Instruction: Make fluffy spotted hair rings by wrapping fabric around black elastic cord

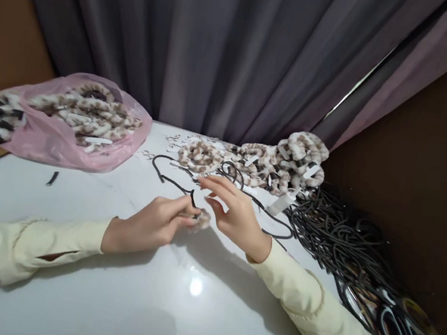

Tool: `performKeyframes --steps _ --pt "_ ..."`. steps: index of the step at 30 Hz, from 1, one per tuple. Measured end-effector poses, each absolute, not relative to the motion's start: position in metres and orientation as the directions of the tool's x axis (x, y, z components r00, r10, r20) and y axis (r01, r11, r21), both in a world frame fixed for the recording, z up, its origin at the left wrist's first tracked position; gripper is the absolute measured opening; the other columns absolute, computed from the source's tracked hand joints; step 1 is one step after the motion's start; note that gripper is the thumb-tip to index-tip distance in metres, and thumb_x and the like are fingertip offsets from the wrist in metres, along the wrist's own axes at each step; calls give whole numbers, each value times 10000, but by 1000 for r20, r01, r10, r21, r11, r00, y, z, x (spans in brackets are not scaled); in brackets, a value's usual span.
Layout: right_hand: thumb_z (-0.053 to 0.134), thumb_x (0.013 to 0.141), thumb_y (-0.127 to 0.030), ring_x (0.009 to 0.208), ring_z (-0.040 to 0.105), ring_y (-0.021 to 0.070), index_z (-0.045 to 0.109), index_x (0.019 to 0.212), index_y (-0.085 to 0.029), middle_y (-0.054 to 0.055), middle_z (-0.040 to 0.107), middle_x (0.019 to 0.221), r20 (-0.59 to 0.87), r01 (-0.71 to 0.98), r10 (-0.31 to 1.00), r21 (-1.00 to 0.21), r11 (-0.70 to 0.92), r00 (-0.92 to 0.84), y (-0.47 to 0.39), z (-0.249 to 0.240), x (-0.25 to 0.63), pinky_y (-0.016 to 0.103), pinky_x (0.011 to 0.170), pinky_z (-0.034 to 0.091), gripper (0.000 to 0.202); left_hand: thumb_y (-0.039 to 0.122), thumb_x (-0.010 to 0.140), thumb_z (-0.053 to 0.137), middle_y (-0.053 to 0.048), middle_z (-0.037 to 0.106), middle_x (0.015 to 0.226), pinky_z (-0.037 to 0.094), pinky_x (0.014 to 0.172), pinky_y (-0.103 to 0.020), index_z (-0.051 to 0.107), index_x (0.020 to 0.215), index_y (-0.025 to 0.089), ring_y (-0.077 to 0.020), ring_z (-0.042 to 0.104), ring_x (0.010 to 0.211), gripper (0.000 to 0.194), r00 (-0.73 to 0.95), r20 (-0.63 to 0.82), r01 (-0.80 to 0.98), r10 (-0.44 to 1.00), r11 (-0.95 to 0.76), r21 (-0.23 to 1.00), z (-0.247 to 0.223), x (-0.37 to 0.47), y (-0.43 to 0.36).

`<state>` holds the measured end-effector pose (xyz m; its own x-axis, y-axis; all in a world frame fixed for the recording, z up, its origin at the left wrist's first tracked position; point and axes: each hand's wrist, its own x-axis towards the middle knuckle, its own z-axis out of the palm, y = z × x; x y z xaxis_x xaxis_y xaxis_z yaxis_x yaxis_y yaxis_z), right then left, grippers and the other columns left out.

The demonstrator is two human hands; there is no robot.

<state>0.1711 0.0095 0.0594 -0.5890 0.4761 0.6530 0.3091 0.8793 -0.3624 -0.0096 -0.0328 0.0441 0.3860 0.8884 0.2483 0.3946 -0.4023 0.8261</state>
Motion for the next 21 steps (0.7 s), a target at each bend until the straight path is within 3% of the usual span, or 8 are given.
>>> performKeyframes --steps 2,4,8,12,16,19,21 --pt "351 764 -5 898 583 155 605 931 -163 82 630 949 730 318 487 -373 872 -480 3 65 167 304 764 483 342 210 797 506 -5 608 650 382 536 -201 493 698 171 -99 489 529 108 287 152 311 946 -242 919 54 -9 -26" --pt "355 705 1 724 587 145 623 800 -163 51 643 752 737 282 455 -358 890 -500 -6 68 165 274 669 476 328 242 791 528 31 531 535 302 413 -173 482 717 169 -67 376 413 113 217 11 207 976 -56 977 62 -12 -19" --pt "384 627 -41 474 487 107 659 937 -147 7 594 562 495 422 545 -346 838 -677 -17 60 161 211 500 387 427 209 793 502 68 329 409 195 343 -138 468 607 150 -32 223 349 197 311 -165 23 936 166 986 70 -19 -9" --pt "389 624 -59 480 495 105 623 1065 -132 16 609 571 395 586 674 -334 738 -624 -12 45 157 200 525 375 505 7 677 432 51 328 444 161 325 -100 416 510 123 -4 192 352 204 343 -236 -116 909 291 950 72 -22 -5" --pt "369 629 -73 452 448 99 560 1162 -142 -9 578 543 476 505 608 -340 794 -636 -11 36 156 196 508 357 571 -67 597 388 56 324 476 186 300 -80 400 521 123 1 197 345 205 330 -306 -269 893 400 876 71 -25 1" --pt "373 633 -92 456 447 112 541 1170 -131 -7 575 534 494 467 521 -239 851 -697 -15 35 154 211 496 335 564 -106 605 374 66 311 483 223 296 -71 392 550 124 7 236 334 237 371 -372 -336 851 496 801 69 -27 5" --pt "397 627 -109 463 476 131 513 1190 -108 10 597 548 421 551 557 -148 821 -716 -17 36 152 230 480 308 575 -116 645 366 70 325 498 226 293 -66 415 603 118 15 253 322 243 409 -416 -398 812 569 720 68 -27 5"
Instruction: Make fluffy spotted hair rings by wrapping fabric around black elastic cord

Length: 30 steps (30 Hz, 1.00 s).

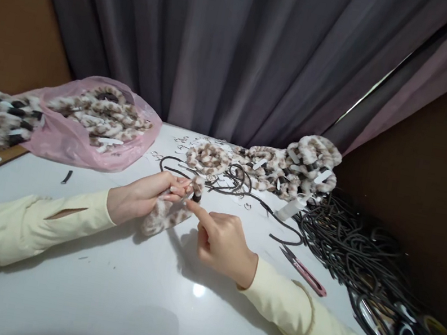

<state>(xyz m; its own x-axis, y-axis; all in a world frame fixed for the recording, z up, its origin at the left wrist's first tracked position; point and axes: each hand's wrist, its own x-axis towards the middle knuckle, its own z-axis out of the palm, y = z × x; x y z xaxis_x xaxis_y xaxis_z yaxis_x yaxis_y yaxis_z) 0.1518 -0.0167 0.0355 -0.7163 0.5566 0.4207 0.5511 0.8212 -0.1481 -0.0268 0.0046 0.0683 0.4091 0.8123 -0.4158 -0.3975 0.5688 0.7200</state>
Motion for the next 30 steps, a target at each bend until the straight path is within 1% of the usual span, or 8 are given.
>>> performKeyframes --steps 4,8,11,13,16,21,27,30 --pt "427 649 -129 477 538 170 465 1231 -124 41 648 608 267 704 688 -48 709 -675 -17 36 149 257 456 260 583 -130 688 317 64 361 545 210 291 -63 440 717 107 28 270 307 268 456 -462 -491 761 648 582 68 -24 1" --pt "428 683 -120 524 572 182 438 1253 -103 63 667 654 280 768 762 -115 630 -584 -17 35 148 259 472 284 571 -125 694 314 67 353 557 210 287 -68 422 749 119 21 260 307 272 488 -451 -520 747 664 537 62 -25 1" --pt "426 687 -93 511 550 159 434 1246 -101 48 657 646 289 729 797 -324 602 -530 -16 35 148 247 492 332 559 -109 682 342 69 347 552 214 292 -70 418 726 123 15 260 316 247 513 -418 -510 750 657 555 57 -27 3" --pt "416 697 -69 500 528 126 482 1164 -131 26 643 653 221 594 810 -579 558 -544 -14 37 146 225 495 364 476 -108 652 360 68 348 544 200 299 -72 415 687 120 16 249 326 237 512 -395 -482 763 635 604 57 -26 2" --pt "423 783 -140 433 463 82 512 1014 -151 -18 566 619 22 336 819 -905 260 -574 -12 41 142 194 417 352 248 -80 629 393 73 342 502 162 304 -89 396 621 125 9 202 335 205 447 -340 -364 827 516 775 60 -20 -4" --pt "492 831 -364 391 314 51 552 744 -139 -61 387 509 -176 297 846 -955 -22 -503 -14 51 139 200 389 256 248 162 771 517 77 434 447 328 430 -130 479 826 145 -53 394 410 70 227 26 91 974 -47 995 65 -15 -14" --pt "452 869 -265 652 450 97 482 655 -151 -14 493 667 -62 269 840 -958 102 -540 -19 62 142 227 644 346 245 126 755 462 46 585 575 375 485 -182 418 902 182 -95 512 458 164 189 391 569 901 -425 704 50 -23 -13" --pt "365 900 -217 578 443 90 393 640 -171 -33 456 600 -101 241 750 -967 80 -654 -21 61 144 233 615 348 265 63 720 403 28 598 605 384 496 -175 425 900 178 -105 563 506 215 267 547 651 793 -567 504 41 -25 -12"
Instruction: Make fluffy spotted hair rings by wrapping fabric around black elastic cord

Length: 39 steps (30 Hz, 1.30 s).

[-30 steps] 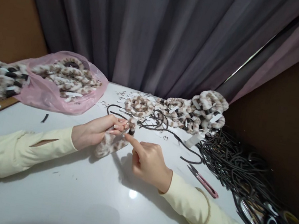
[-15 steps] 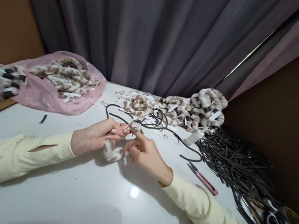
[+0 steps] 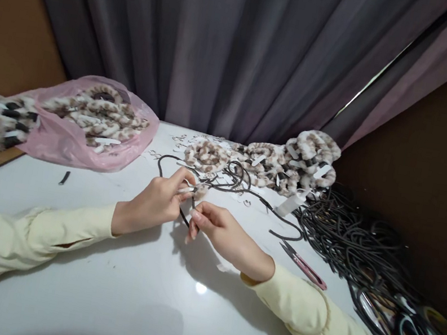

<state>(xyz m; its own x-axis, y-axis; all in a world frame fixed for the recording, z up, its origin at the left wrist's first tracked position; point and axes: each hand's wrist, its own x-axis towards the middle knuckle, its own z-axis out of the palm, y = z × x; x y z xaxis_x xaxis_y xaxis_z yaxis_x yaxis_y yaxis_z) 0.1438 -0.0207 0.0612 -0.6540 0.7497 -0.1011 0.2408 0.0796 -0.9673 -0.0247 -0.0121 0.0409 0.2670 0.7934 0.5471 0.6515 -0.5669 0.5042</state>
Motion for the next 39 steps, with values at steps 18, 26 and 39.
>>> performKeyframes --steps 18,26,39 --pt "406 873 -93 657 470 111 510 746 -155 20 503 716 486 331 570 -492 805 -662 -1 75 165 208 613 351 175 10 674 314 -50 593 737 464 489 -201 289 1130 141 -137 619 578 475 582 583 523 566 -810 264 34 -22 -25" --pt "441 896 -198 670 497 110 547 738 -154 14 523 708 453 255 607 -623 739 -652 3 70 162 208 618 376 196 1 713 347 -38 620 771 475 536 -187 333 1198 138 -107 600 569 504 562 724 473 401 -874 117 41 -23 -27" --pt "444 854 -149 844 516 175 535 933 -157 78 600 903 613 501 655 -438 747 -442 -12 71 158 287 771 382 121 153 758 467 46 487 484 305 379 -161 473 687 163 -59 386 386 72 202 3 233 979 -52 971 61 -9 -22"
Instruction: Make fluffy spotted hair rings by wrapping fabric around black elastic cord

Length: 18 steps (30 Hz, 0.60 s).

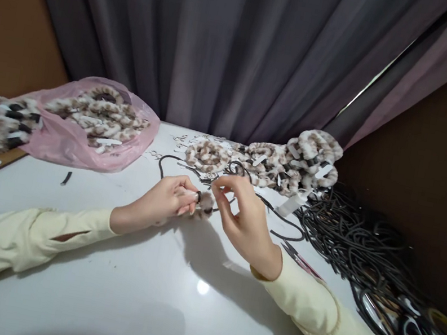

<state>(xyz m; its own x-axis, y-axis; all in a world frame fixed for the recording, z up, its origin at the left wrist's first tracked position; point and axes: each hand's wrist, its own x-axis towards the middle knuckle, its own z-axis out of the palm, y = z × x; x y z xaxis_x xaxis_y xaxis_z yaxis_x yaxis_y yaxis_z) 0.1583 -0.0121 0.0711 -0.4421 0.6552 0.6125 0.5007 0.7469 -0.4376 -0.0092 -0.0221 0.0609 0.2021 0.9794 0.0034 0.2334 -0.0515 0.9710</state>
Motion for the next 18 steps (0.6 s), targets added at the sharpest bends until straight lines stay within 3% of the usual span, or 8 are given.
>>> performKeyframes --steps 3,6,9,11,14,18 --pt "463 812 -146 600 513 141 604 829 -165 27 603 647 421 610 743 -426 668 -520 -26 73 156 252 620 362 144 92 676 455 61 347 425 205 341 -159 420 550 163 -40 247 352 148 265 -212 3 941 220 976 64 -11 -13" --pt "438 817 -152 470 480 118 621 972 -163 7 580 543 198 698 814 -429 573 -547 -32 67 152 230 519 310 240 33 551 423 52 289 467 191 343 -160 349 472 161 -32 184 380 168 395 -295 -138 870 373 917 62 -15 -5" --pt "393 864 -186 464 491 114 539 1141 -159 14 610 582 119 675 830 -525 519 -545 -30 60 148 220 510 317 314 10 520 423 52 275 514 155 338 -152 361 489 154 -27 128 403 159 410 -344 -177 845 443 879 60 -17 -1" --pt "373 890 -234 456 479 105 477 1195 -152 17 626 613 61 591 827 -670 449 -559 -27 56 146 211 499 332 332 12 538 431 57 262 514 148 341 -152 361 500 155 -26 115 405 164 392 -343 -191 853 440 877 60 -17 -2" --pt "356 905 -299 408 416 81 421 1185 -129 15 628 626 -74 406 799 -886 222 -597 -22 53 143 196 449 341 334 32 590 447 61 292 489 179 362 -156 359 525 158 -25 163 392 168 333 -253 -188 908 327 926 59 -15 -8" --pt "367 897 -300 370 357 63 485 930 -133 -13 564 573 -202 281 754 -959 -24 -625 -17 53 140 188 388 310 208 179 745 483 71 400 459 268 401 -166 443 710 161 -44 289 374 55 223 -42 -7 974 45 999 57 -13 -17"
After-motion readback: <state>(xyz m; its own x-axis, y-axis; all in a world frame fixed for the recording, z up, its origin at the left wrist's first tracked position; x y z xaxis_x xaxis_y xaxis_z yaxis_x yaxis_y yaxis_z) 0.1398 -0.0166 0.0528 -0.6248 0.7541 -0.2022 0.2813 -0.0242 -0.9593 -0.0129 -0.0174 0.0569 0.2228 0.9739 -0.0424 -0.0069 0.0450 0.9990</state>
